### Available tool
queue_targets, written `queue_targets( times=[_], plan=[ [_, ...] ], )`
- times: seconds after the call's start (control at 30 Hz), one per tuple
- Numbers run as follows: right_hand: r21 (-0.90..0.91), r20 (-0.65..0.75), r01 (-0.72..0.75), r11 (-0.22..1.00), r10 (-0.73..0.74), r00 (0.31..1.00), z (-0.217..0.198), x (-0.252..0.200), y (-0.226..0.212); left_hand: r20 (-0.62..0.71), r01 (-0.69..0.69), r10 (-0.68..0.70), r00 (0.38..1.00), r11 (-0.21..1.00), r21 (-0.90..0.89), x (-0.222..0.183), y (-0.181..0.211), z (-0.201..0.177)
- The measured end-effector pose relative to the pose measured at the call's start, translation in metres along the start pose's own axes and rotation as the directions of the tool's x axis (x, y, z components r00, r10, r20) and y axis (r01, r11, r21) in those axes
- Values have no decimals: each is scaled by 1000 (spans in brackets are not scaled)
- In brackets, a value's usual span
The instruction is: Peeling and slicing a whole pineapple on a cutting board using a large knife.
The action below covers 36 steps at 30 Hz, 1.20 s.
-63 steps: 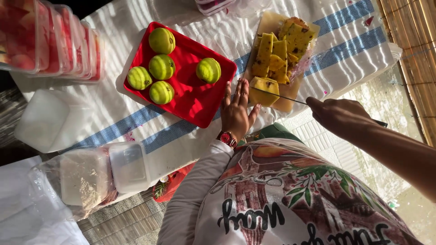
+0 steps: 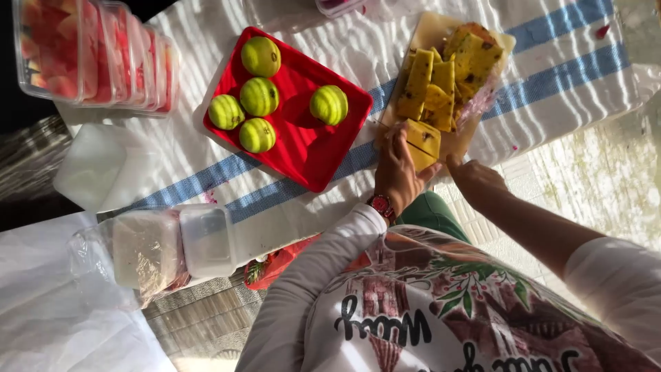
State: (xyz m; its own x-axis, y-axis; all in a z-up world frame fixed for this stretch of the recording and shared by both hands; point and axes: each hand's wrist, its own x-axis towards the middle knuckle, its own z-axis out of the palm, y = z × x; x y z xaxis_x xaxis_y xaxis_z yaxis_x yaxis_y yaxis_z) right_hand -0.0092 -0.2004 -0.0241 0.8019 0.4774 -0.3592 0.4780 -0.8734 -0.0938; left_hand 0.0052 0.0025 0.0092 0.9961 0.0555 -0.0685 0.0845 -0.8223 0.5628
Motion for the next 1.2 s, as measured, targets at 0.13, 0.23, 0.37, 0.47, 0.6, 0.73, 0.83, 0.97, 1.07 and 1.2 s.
queue_targets(
  times=[0.13,0.23,0.37,0.47,0.6,0.73,0.83,0.97,1.07,1.2],
  plan=[
    [-198,-39,93,976,-103,994,81,18,36,23,69,-68,997,994,-78,1,6,-6],
    [-35,12,77,996,-77,997,36,15,24,31,117,-113,993,955,-273,2,12,-16],
    [199,169,-22,980,-13,986,13,19,24,57,264,-266,962,861,-434,1,5,0],
    [261,243,-98,960,33,969,-3,18,17,97,345,-349,932,774,-530,-2,-14,29],
    [344,300,-183,921,77,951,-23,15,11,292,491,-506,812,320,-810,-5,-11,9],
    [392,293,-200,898,84,952,-14,11,8,461,645,-606,648,113,-756,-9,-24,4],
    [348,175,-96,933,36,984,-11,10,6,600,728,-594,535,-36,-685,-9,-43,3],
    [416,315,-230,880,97,944,-39,6,-5,672,795,-557,488,-33,-605,-12,-50,-10],
    [435,326,-261,862,120,938,-46,2,-7,717,795,-531,452,-124,-594,-17,-67,-4],
    [475,311,-236,848,90,946,-52,-6,-4,738,792,-484,471,-137,-595,-35,-98,1]
  ],
)
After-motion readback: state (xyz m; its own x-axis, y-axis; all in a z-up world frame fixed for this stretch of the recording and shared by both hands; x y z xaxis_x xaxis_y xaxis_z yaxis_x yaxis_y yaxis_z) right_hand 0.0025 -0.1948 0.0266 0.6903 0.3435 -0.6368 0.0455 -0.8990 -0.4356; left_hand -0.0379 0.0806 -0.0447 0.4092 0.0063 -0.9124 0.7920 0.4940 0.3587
